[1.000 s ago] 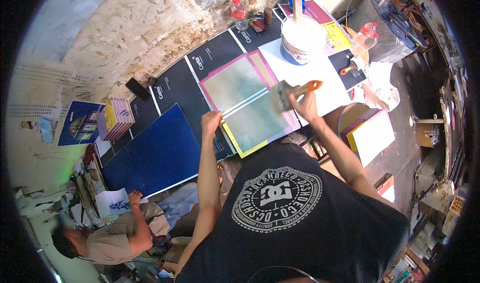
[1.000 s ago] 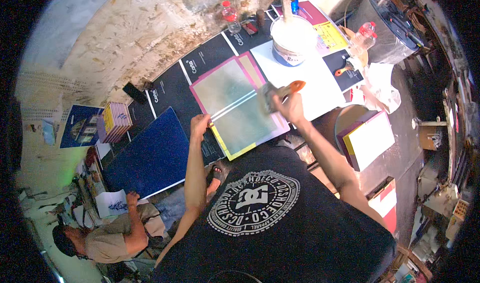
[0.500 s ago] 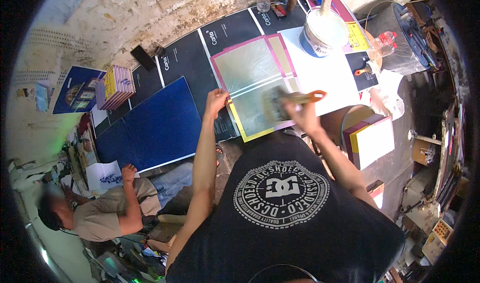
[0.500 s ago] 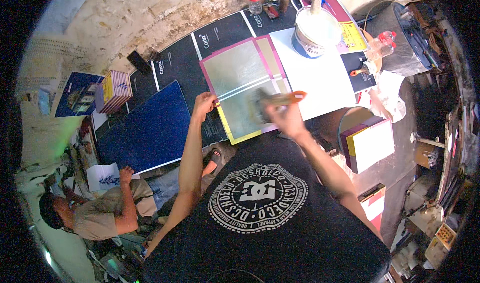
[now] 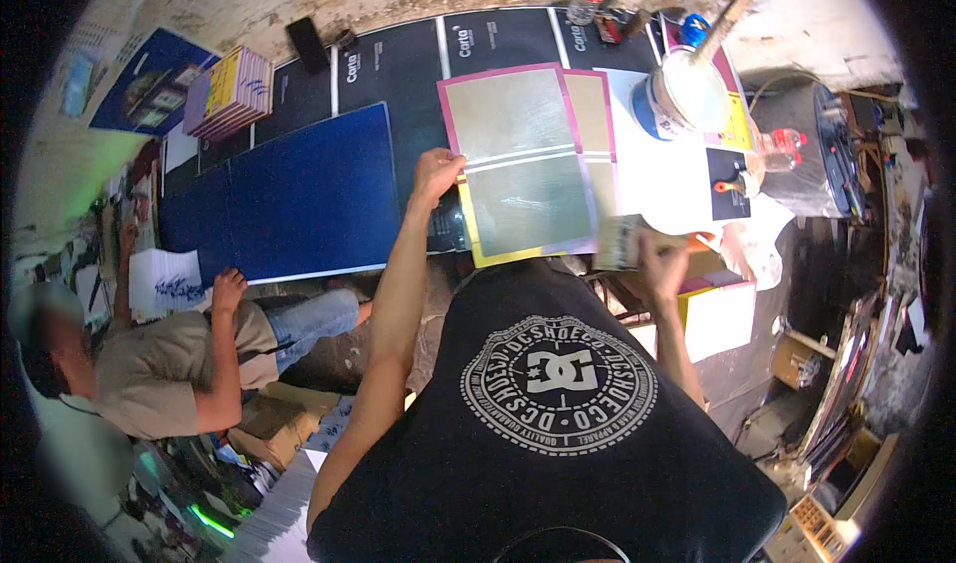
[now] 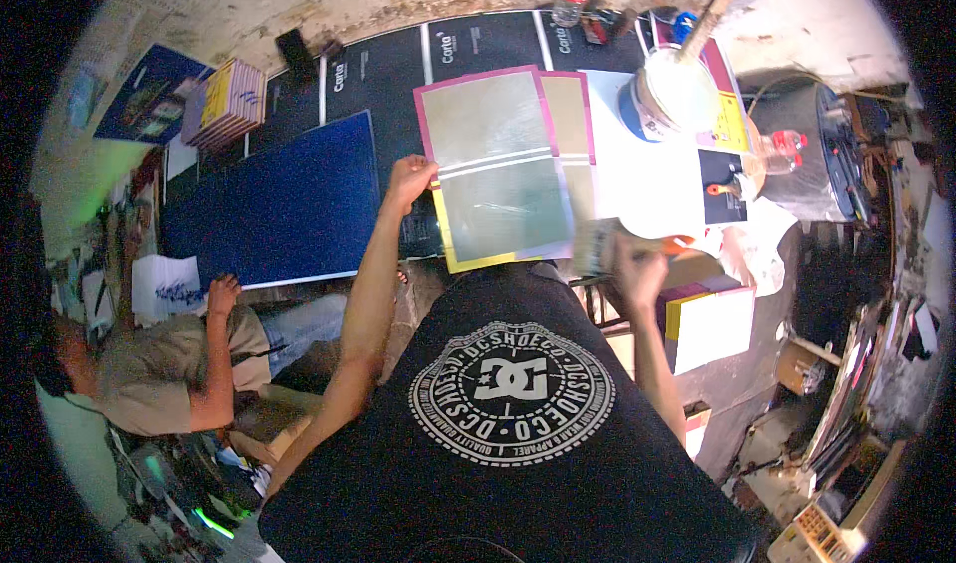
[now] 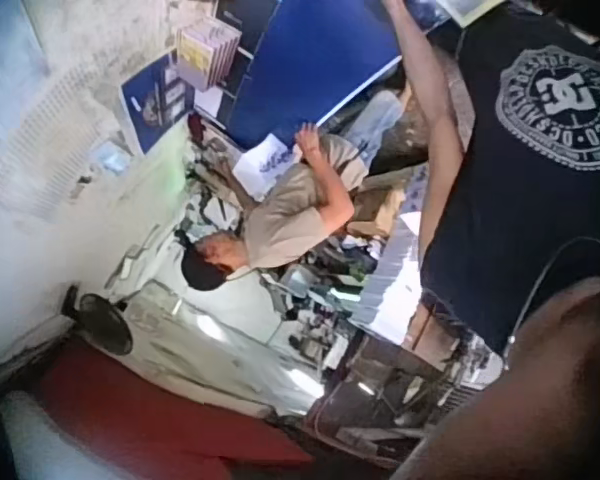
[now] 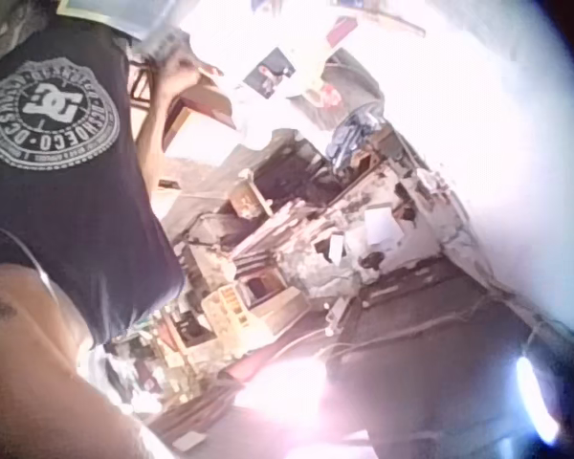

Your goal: The person applies adhesive onto book covers using a brush, spreading glue across the cardboard surfaces.

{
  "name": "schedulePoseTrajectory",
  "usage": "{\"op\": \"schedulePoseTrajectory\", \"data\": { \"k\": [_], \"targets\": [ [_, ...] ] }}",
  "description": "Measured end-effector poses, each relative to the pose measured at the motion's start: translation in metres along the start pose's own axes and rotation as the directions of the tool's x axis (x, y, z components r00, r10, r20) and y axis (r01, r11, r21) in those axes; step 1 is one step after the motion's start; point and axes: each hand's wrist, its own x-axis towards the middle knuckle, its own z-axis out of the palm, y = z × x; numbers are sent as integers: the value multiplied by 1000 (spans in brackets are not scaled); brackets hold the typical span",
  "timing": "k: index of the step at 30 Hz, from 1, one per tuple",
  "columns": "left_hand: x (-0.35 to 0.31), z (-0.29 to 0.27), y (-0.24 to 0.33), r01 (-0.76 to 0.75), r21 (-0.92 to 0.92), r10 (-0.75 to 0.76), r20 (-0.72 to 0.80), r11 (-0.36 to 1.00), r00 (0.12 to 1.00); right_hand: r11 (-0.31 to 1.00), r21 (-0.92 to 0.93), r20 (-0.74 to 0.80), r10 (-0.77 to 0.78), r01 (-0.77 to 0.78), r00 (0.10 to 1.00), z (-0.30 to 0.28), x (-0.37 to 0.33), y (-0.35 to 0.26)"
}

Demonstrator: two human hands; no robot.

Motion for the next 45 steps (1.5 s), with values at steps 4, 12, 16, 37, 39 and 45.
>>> {"op": "schedulePoseTrajectory", "data": {
  "k": [4, 12, 16, 37, 39, 45],
  "targets": [
    [0, -96, -36, -46, 24, 48, -91, 999, 995, 897, 442, -173, 107, -20, 979, -72, 1, 34],
    [19, -239, -109, 145, 286, -47, -323, 947, 945, 661, 738, -120, 331, -139, 936, -151, 43, 47],
    [32, -273, -137, 321, 510, 47, -584, 798, 810, 691, 723, -204, 236, -16, 950, -178, 101, 59],
    [-170, -71, -82, -285, 34, 260, -526, 958, 810, 893, -137, -153, -447, 429, 881, -76, 347, -34],
    [-194, -60, -95, -253, 8, 218, -528, 968, 821, 916, -151, -148, -392, 370, 908, -90, 351, -53],
    [-206, -25, -66, -176, -110, 108, -457, 978, 883, 928, -203, -183, -348, 311, 919, -122, 367, -71]
  ]
}}
